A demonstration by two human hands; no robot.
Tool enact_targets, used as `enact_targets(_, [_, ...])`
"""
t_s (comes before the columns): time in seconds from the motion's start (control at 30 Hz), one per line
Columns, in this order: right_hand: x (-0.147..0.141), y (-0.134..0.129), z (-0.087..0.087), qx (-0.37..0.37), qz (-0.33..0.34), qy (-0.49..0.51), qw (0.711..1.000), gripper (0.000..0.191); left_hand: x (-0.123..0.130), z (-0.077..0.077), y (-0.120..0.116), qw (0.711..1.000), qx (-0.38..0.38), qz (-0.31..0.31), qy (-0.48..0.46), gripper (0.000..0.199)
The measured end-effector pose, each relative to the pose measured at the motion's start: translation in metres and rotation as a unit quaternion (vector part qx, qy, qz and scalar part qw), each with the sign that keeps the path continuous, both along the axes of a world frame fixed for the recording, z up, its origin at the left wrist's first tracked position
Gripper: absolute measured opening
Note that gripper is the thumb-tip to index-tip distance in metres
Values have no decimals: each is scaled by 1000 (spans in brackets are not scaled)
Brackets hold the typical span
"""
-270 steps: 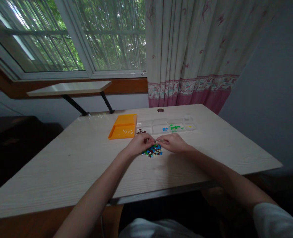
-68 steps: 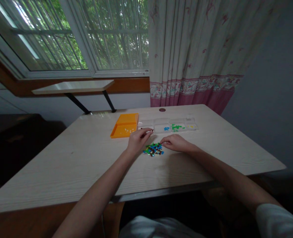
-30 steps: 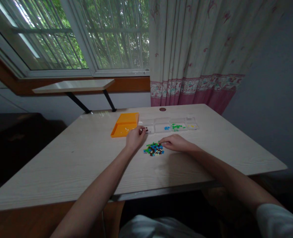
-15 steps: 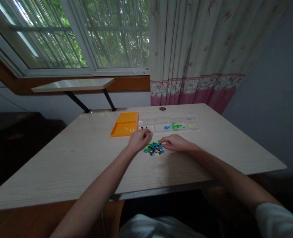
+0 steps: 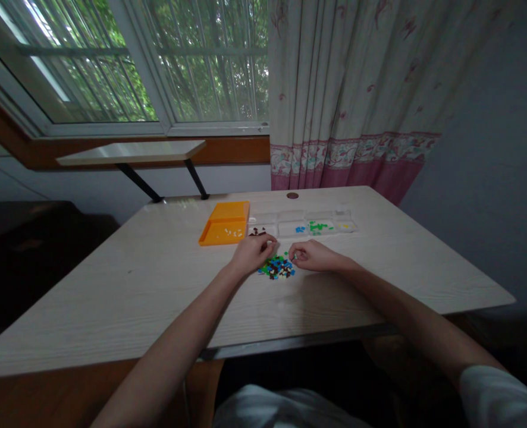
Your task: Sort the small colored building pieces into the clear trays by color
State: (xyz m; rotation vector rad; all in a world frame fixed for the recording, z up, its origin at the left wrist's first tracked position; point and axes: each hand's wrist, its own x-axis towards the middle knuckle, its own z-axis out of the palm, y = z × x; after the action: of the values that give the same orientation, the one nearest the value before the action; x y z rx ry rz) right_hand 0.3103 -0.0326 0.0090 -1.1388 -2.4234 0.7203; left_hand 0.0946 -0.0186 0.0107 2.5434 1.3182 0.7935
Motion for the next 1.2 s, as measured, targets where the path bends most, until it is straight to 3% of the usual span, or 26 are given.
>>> enact_targets(0.1, [-1, 0, 1, -16, 7, 69, 997, 13, 1, 2, -3, 1000, 7, -18, 3, 24])
enact_targets(0.2, [-4, 1, 3, -49, -32, 141, 988, 13, 3, 4, -5, 999, 10, -40, 0, 23])
enact_targets(0.43, [-11, 8, -5, -176, -72, 322, 927, 31, 11, 6, -11, 997, 25, -64, -36, 22])
enact_targets(0.63, [-16, 6, -5, -212, -70, 337, 915, 34, 13, 4, -13, 996, 38, -63, -47, 20])
enact_targets(1.2, [-16, 6, -3, -181, -82, 331, 922, 32, 12, 4, -14, 994, 56, -73, -65, 24])
